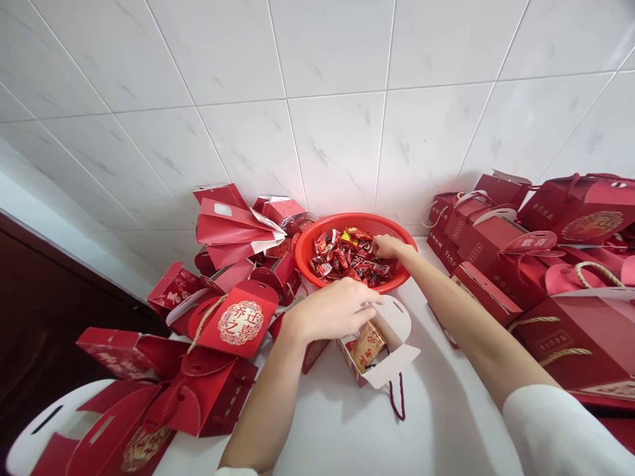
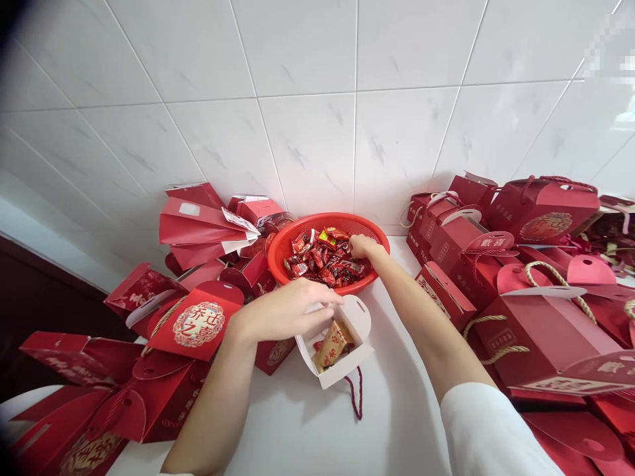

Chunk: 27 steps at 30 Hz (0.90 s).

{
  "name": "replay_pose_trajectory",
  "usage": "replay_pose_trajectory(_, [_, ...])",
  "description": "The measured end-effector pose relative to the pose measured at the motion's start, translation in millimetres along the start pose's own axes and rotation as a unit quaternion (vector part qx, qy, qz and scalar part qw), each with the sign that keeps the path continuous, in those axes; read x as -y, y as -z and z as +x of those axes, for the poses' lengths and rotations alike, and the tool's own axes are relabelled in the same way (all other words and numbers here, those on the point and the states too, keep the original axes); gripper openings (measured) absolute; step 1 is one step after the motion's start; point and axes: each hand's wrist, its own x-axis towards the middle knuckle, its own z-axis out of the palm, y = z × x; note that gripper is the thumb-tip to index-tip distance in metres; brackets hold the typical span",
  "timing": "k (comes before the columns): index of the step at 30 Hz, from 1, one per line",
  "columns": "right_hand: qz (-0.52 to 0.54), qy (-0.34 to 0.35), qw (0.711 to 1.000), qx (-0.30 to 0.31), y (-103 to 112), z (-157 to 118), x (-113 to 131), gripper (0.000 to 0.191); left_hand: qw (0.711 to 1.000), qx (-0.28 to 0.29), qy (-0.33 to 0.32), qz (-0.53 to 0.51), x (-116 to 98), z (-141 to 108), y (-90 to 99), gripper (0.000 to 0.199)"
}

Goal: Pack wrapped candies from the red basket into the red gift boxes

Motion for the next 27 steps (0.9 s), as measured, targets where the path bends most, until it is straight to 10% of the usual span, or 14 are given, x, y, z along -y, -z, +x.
replay_pose_trajectory(6, [-0.006,0.027,0.999,0.039,0.5,-8.9,7.4,0.034,0.991,-0.096,0.083,-0.034,15.2,-19.0,15.7,0.036])
replay_pose_trajectory(15, [-0.027,0.028,0.993,0.111,-2.3,-15.5,21.2,0.055,0.990,-0.064,0.125,-0.009,20.0,-28.5,17.1,0.044])
replay_pose_trajectory(27, [0.005,0.027,0.998,0.055,-5.1,-16.1,15.8,0.030,0.985,-0.055,0.156,-0.042,20.3,-31.6,20.8,0.048])
